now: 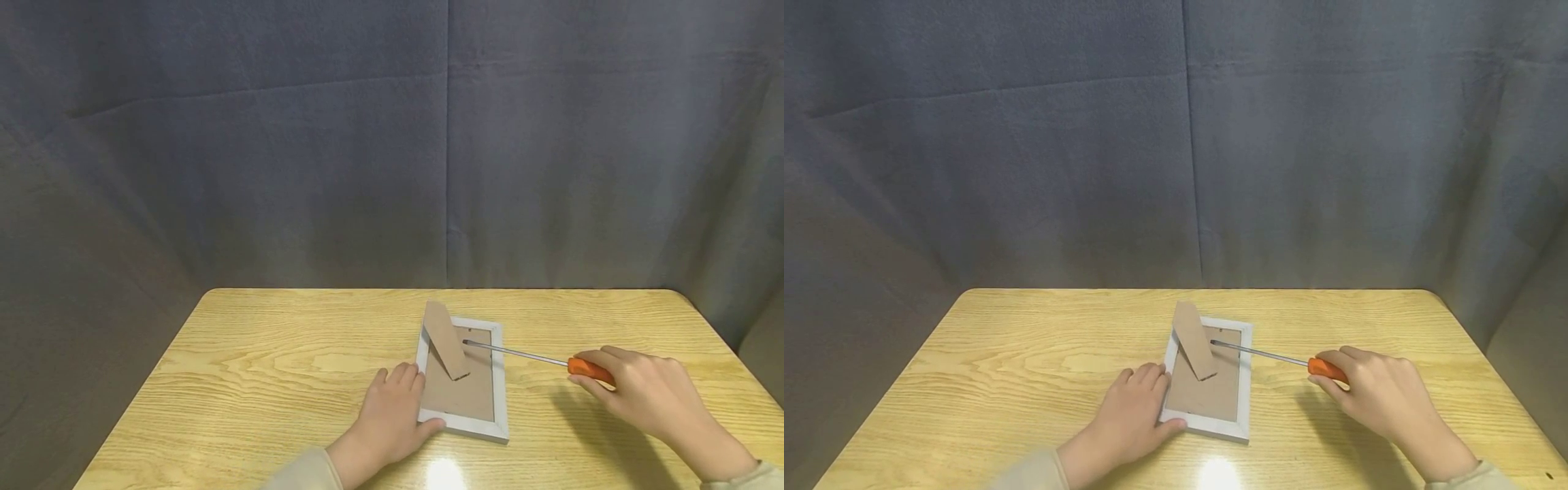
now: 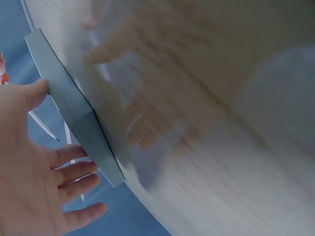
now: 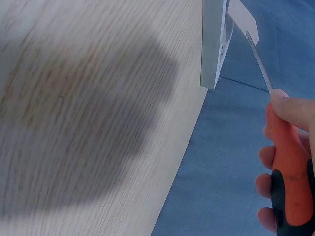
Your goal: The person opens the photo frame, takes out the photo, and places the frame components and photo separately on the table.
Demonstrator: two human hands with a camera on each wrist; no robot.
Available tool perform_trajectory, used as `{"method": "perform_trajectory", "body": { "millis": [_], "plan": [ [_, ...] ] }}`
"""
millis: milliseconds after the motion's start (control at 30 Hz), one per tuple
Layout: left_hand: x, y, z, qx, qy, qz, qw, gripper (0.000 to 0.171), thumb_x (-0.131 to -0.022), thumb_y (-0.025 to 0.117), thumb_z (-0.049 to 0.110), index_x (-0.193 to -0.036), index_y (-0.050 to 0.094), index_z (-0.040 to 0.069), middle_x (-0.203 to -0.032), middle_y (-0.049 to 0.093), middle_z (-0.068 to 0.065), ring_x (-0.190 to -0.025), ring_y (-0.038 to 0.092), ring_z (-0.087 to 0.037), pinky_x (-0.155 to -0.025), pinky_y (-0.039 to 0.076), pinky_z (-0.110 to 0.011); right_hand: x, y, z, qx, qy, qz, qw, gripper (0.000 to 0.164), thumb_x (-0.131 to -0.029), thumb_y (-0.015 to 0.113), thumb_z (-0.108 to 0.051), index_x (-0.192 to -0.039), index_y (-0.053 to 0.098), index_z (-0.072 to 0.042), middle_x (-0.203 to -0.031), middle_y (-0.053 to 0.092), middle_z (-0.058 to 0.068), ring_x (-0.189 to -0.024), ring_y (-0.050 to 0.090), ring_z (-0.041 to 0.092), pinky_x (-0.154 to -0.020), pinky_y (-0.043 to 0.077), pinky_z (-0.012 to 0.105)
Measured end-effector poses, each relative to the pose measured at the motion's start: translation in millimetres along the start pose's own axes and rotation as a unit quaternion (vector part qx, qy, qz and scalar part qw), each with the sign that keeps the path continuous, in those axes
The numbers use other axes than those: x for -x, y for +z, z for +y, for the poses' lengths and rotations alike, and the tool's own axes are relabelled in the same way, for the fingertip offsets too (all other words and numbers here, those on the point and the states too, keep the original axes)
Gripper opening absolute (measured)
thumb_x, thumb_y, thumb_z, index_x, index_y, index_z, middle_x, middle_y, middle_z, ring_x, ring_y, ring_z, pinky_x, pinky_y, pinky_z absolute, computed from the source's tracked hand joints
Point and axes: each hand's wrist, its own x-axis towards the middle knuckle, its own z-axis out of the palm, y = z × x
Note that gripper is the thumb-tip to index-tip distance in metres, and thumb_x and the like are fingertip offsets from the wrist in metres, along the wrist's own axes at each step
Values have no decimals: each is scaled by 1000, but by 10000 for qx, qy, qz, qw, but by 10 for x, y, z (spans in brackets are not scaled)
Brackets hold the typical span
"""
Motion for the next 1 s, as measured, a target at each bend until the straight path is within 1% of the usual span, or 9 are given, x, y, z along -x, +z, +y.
{"method": "perform_trajectory", "body": {
  "millis": [133,300,400,600,767,867,1000],
  "plan": [
    [21,-21,63,-220,-26,-38,9997,81,-85,37,70,-131,49,4,-135,54,-11,-127,44,-25,-103,44,-50,-15,-6,-27,-20,29,-44,10000,25,-60,79,-41,-79,70,-26,-65,67,-11,-46,41,2,-36,26,22],
    [33,-45,159,-546,-101,-205,9982,82,-86,33,71,-130,50,5,-135,54,-10,-127,44,-24,-103,45,-47,-35,-9,-70,-76,-35,-29,10000,24,-62,78,-42,-80,70,-28,-67,68,-13,-47,44,2,-36,27,22],
    [27,-51,214,-605,-128,-273,9977,82,-86,32,71,-130,50,5,-132,55,-8,-125,45,-24,-103,45,-47,-52,-9,-99,-119,-59,-26,9999,23,-63,77,-42,-81,70,-29,-67,68,-14,-47,46,2,-36,27,23],
    [16,-66,287,-637,-130,-172,9977,82,-86,34,70,-126,54,2,-125,59,-10,-120,47,-24,-101,47,-48,-91,-5,-153,-153,-115,-5,9998,24,-61,78,-41,-80,70,-29,-65,66,-14,-47,43,2,-36,29,23],
    [4,-94,322,-915,-79,-120,9957,82,-85,32,71,-123,56,2,-118,61,-9,-116,49,-23,-100,48,-45,-108,8,-187,-180,-224,29,9996,25,-61,78,-41,-81,70,-28,-67,67,-13,-47,43,1,-35,29,22],
    [-7,-97,330,-1053,-23,-105,9944,83,-86,31,72,-122,57,2,-117,62,-9,-116,49,-23,-100,48,-44,-114,18,-196,-185,-256,59,9995,25,-61,78,-41,-81,71,-29,-67,68,-13,-47,45,1,-34,29,22],
    [-3,-100,316,-1048,5,-117,9944,84,-85,30,72,-123,57,2,-119,62,-9,-116,49,-23,-100,48,-44,-116,30,-199,-186,-273,50,9994,25,-62,78,-40,-81,71,-28,-67,67,-14,-47,43,1,-34,28,21]
  ]
}}
